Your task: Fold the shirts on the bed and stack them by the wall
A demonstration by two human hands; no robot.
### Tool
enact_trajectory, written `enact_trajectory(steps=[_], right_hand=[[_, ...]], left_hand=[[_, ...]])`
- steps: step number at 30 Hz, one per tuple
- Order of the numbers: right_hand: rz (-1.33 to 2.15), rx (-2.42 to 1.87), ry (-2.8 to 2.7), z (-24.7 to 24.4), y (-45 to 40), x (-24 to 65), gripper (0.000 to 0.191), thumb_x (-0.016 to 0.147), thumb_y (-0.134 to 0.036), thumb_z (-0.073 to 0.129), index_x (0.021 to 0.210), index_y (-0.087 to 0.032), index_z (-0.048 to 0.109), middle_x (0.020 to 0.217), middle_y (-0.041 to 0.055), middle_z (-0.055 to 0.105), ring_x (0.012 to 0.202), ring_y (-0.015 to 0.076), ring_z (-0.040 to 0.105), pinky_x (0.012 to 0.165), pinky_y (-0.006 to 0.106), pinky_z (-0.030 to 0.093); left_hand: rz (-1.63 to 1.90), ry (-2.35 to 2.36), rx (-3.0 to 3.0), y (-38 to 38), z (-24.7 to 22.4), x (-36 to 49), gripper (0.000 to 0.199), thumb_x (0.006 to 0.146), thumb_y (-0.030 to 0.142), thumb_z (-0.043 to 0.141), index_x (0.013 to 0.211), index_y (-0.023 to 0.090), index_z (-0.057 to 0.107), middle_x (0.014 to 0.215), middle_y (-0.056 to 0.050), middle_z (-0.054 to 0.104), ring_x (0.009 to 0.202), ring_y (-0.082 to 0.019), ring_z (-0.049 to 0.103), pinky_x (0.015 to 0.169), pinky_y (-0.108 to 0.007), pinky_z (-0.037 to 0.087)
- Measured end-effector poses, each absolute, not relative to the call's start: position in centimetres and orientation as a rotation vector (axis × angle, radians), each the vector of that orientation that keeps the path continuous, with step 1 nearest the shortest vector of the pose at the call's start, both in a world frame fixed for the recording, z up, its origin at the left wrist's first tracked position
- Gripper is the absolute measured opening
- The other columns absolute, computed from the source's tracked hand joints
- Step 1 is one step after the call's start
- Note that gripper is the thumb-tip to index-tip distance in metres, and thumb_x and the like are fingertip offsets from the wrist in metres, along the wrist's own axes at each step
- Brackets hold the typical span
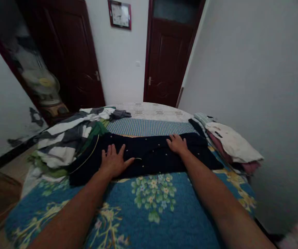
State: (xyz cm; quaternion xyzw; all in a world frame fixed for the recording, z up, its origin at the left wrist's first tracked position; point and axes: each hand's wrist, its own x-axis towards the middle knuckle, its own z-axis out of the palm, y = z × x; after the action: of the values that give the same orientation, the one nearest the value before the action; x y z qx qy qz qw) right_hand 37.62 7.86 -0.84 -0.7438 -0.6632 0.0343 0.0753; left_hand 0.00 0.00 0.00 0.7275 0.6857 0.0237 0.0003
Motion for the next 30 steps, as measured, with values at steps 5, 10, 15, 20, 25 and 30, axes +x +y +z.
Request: enact_trajectory(steps=[5,10,15,20,25,30], right_hand=[[0.104,-2.389,-1.88,-0.5,8.3,42.3,0.075,0.111,-0.064,0.025,0.172,-0.023,0.039,0.182,0.0125,0.027,0.168,0.0343,0.021,0.131,0.072,0.017],[0.056,-2.517,-1.691,-0.7,8.1,48.0,0.078,0.11,-0.065,0.022,0.172,-0.021,0.04,0.18,0.0176,0.03,0.166,0.0382,0.025,0.129,0.073,0.017],[-0.053,-2.515,-1.555,-1.9,7.9,51.0,0.076,0.108,-0.062,0.027,0.166,-0.019,0.05,0.172,0.0211,0.043,0.159,0.0411,0.038,0.128,0.068,0.025],[-0.137,-2.441,-1.503,-2.7,7.6,51.2,0.075,0.107,-0.06,0.027,0.155,-0.015,0.063,0.16,0.026,0.055,0.15,0.0474,0.047,0.119,0.072,0.035],[-0.429,-2.164,-1.556,-2.1,6.5,50.2,0.064,0.11,-0.045,0.026,0.145,-0.015,0.069,0.15,0.0245,0.064,0.146,0.0395,0.052,0.12,0.066,0.038],[-0.235,-2.16,-1.829,-2.6,6.0,47.9,0.067,0.111,-0.053,0.027,0.158,-0.018,0.058,0.168,0.0192,0.05,0.157,0.0356,0.042,0.125,0.066,0.035]], left_hand=[[0.11,2.141,2.284,-0.2,-0.3,-0.2,0.112,0.092,0.093,0.037,0.175,0.018,0.032,0.178,-0.03,0.03,0.167,-0.052,0.018,0.131,-0.069,0.014],[0.148,2.12,2.286,-0.4,-0.1,-0.2,0.11,0.094,0.091,0.039,0.175,0.018,0.033,0.178,-0.029,0.029,0.167,-0.052,0.019,0.131,-0.07,0.014],[0.192,2.126,2.285,-1.3,0.7,0.1,0.106,0.097,0.086,0.042,0.174,0.013,0.036,0.177,-0.03,0.03,0.167,-0.052,0.02,0.131,-0.071,0.013],[0.298,1.677,2.626,-4.0,0.9,2.4,0.081,0.109,0.068,0.035,0.173,0.019,0.039,0.181,-0.017,0.03,0.17,-0.037,0.018,0.136,-0.063,0.011],[0.286,1.477,2.656,-5.5,0.4,4.2,0.083,0.109,0.069,0.035,0.173,0.016,0.036,0.182,-0.014,0.03,0.17,-0.036,0.02,0.137,-0.06,0.014],[0.262,1.406,2.682,-5.4,0.7,3.5,0.066,0.111,0.063,0.039,0.171,0.036,0.041,0.182,-0.007,0.031,0.169,-0.04,0.02,0.134,-0.067,0.017]])
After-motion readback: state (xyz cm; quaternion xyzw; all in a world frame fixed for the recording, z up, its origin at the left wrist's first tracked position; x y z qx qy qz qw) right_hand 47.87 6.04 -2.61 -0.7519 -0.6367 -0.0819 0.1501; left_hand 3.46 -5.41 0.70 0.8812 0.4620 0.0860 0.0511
